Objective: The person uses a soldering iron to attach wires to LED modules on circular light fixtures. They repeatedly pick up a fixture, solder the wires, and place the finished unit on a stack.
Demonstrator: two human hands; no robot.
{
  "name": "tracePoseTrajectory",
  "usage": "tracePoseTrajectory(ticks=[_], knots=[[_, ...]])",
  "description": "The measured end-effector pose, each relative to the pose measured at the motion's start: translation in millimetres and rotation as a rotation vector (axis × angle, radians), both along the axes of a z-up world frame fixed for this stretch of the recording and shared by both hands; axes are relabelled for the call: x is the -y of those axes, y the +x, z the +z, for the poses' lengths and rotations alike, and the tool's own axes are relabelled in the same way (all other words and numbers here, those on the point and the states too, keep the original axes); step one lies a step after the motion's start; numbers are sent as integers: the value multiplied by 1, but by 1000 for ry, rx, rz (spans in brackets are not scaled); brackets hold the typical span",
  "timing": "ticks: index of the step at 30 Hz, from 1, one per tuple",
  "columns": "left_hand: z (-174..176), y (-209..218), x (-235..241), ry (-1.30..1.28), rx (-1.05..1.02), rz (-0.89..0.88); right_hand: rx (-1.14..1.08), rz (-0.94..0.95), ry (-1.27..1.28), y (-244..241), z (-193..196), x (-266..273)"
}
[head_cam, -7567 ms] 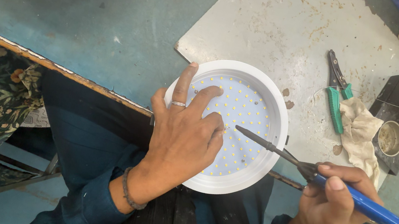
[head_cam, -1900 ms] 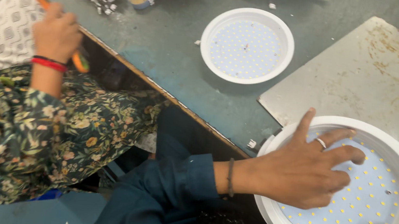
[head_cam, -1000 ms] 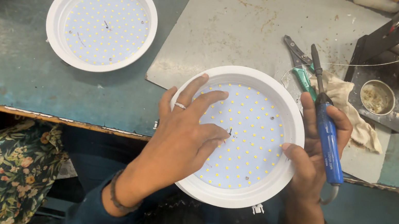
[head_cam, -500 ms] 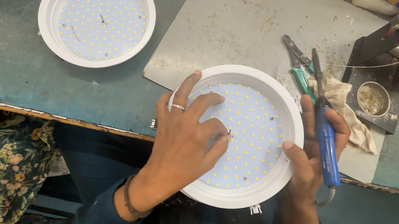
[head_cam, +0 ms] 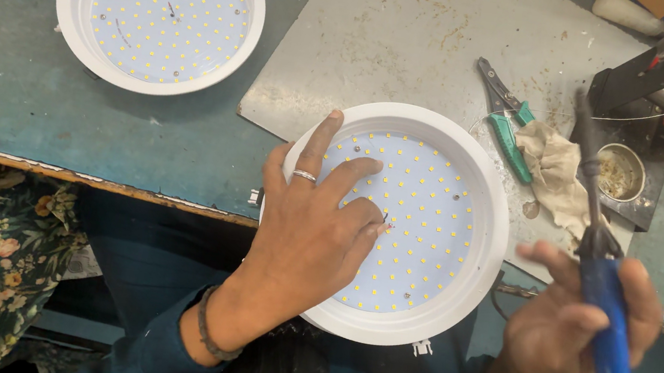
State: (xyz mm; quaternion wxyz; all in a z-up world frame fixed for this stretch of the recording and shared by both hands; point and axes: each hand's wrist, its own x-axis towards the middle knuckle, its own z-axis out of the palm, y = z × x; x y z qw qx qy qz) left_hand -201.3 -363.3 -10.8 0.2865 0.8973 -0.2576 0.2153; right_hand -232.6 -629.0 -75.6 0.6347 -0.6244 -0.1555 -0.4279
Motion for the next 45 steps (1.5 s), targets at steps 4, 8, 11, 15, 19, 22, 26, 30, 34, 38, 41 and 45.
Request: tracePoseTrajectory(ticks=[4,8,11,15,19,22,26,30,34,38,41,45], knots=[[-1,-1,0,-1,30,1,22,-108,-29,-10,-4,14],[-2,-2,-1,-8,51,1,-16,-206,-153,-21,-6,24],[-3,-1,0,-6,62,6,-33,-215,-176,-31,-10,29],[-3,-1,0,-7,67,16,2,-316,-215,-37,-17,37],[-2,-1,-3,-25,35,-20,6,-333,-341,-38,-23,43],[-1,0,-3,-64,-7,-20,-31,-244,-196,-39,-26,40],[0,1,-1,-110,-54,-6,-28,-262,-214,-38,-24,38],[1,2,0,-92,-72,2,-19,-236,-240,-36,-21,40],[1,3,0,-89,-74,0,-43,-152,-183,-38,-18,38],[-1,2,0,-81,-59,2,-15,-174,-317,-36,-11,34],[-2,2,0,-75,-39,-2,64,-206,-522,-34,-7,31],[-4,2,0,-58,-17,4,-48,-99,-238,-35,-6,26]])
